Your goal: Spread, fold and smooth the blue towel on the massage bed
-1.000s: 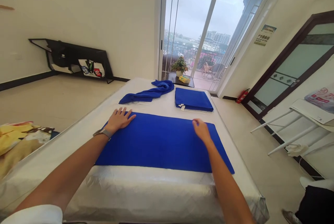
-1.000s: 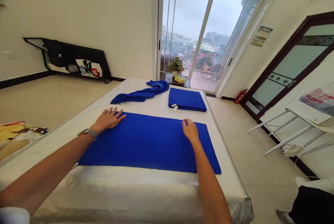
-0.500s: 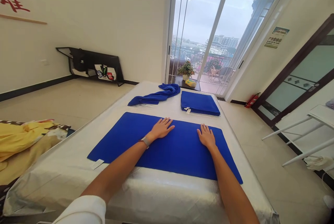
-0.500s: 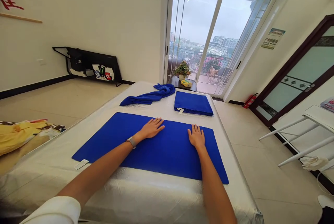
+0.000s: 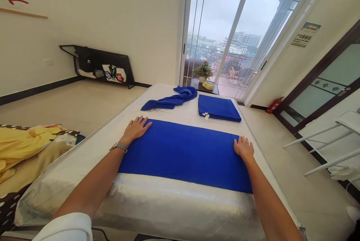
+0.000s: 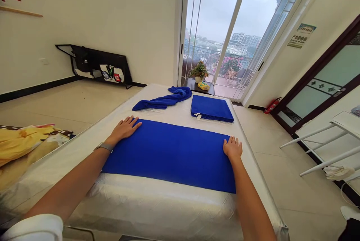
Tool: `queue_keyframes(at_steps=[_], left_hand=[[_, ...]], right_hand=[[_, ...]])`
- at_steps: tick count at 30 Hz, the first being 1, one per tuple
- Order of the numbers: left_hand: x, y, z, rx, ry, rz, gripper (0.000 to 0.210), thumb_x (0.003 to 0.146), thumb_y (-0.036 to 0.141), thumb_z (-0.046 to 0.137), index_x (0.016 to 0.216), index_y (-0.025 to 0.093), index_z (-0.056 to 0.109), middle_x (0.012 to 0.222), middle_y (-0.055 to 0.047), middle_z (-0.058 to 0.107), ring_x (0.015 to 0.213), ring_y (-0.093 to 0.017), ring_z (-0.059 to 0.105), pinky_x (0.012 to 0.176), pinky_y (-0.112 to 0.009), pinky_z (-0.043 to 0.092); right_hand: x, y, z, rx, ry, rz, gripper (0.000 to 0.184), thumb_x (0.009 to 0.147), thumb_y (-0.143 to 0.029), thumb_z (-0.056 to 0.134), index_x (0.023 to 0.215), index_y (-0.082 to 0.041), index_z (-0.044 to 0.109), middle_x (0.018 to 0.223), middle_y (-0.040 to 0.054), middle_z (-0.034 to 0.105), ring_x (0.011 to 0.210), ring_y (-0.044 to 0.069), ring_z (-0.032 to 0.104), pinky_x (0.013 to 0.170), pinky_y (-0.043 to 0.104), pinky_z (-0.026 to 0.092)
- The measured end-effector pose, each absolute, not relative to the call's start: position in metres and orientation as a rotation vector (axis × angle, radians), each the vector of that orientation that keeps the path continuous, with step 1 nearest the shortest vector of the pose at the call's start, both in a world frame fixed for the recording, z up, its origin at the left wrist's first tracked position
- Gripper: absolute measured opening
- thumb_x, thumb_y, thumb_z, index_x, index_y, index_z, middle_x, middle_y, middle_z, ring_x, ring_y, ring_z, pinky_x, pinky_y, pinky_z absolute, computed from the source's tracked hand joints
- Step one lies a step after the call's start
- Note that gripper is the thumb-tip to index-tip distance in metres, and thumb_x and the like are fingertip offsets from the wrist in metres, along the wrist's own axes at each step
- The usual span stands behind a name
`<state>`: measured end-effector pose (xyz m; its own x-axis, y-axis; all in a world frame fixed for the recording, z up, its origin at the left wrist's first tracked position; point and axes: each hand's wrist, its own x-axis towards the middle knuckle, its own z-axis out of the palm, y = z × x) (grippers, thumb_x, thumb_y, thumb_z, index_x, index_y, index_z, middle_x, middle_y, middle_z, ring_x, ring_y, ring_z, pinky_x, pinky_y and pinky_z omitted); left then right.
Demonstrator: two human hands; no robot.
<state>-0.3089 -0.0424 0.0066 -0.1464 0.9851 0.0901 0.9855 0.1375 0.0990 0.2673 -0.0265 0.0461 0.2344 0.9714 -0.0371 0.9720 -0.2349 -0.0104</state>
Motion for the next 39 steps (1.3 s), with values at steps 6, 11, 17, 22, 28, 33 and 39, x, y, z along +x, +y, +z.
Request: queue_keyframes(at_steps=[6,11,17,22,28,33,39], left_hand=[[-0.309,-0.042,0.005,-2.055,-2.367,-0.259,0.079,0.096,0.068,0.013,0.158,0.021,0.027,0.165,-0.013,0.026,0.153,-0.031,0.018,0.121,-0.053,0.017],[-0.309,-0.043,0.007,-2.059,-2.377,-0.286,0.077,0.097,0.067,0.014,0.158,0.022,0.027,0.165,-0.013,0.026,0.153,-0.03,0.019,0.122,-0.053,0.017],[-0.306,-0.044,0.007,-2.058,-2.365,-0.289,0.074,0.098,0.064,0.015,0.158,0.022,0.027,0.165,-0.013,0.026,0.153,-0.03,0.019,0.121,-0.054,0.018],[-0.31,-0.042,0.007,-2.071,-2.373,-0.275,0.073,0.099,0.062,0.015,0.157,0.022,0.028,0.166,-0.013,0.025,0.153,-0.03,0.02,0.121,-0.054,0.017],[-0.291,-0.034,0.025,-2.038,-2.348,-0.209,0.076,0.099,0.059,0.021,0.155,0.008,0.032,0.162,-0.023,0.029,0.152,-0.035,0.022,0.12,-0.057,0.015],[-0.174,-0.02,0.021,-2.308,-1.99,-0.301,0.069,0.102,0.056,0.017,0.153,0.015,0.038,0.161,-0.014,0.035,0.151,-0.024,0.026,0.122,-0.041,0.02],[-0.072,-0.019,0.006,-2.696,-1.744,-0.36,0.073,0.099,0.062,0.015,0.156,0.019,0.034,0.163,-0.011,0.031,0.153,-0.024,0.023,0.124,-0.042,0.013]], right_hand=[[0.136,-0.032,0.063,2.13,2.38,0.053,0.056,0.103,-0.025,0.023,0.154,-0.004,0.035,0.16,0.0162,0.035,0.149,0.022,0.027,0.123,0.035,0.011],[0.052,-0.031,0.034,1.829,2.644,-0.203,0.066,0.105,-0.048,0.018,0.159,-0.012,0.025,0.166,0.0074,0.022,0.153,0.02,0.015,0.124,0.036,0.011],[0.144,-0.021,0.023,2.004,2.437,-0.233,0.067,0.105,-0.048,0.014,0.161,-0.011,0.018,0.167,0.0055,0.016,0.154,0.018,0.011,0.124,0.038,0.007],[0.257,-0.02,0.021,2.313,2.125,-0.161,0.069,0.104,-0.046,0.013,0.161,-0.007,0.016,0.167,0.0077,0.015,0.154,0.02,0.01,0.124,0.038,0.009],[0.282,-0.02,0.01,2.411,2.082,-0.111,0.07,0.103,-0.046,0.011,0.161,-0.007,0.017,0.167,0.0078,0.015,0.154,0.021,0.012,0.124,0.04,0.009],[0.277,-0.022,0.01,2.434,2.083,-0.117,0.069,0.103,-0.046,0.011,0.161,-0.009,0.017,0.167,0.0064,0.016,0.154,0.02,0.011,0.124,0.039,0.008],[0.277,-0.025,0.014,2.451,2.077,-0.122,0.068,0.103,-0.046,0.012,0.161,-0.01,0.018,0.167,0.0061,0.017,0.154,0.02,0.013,0.124,0.039,0.009]])
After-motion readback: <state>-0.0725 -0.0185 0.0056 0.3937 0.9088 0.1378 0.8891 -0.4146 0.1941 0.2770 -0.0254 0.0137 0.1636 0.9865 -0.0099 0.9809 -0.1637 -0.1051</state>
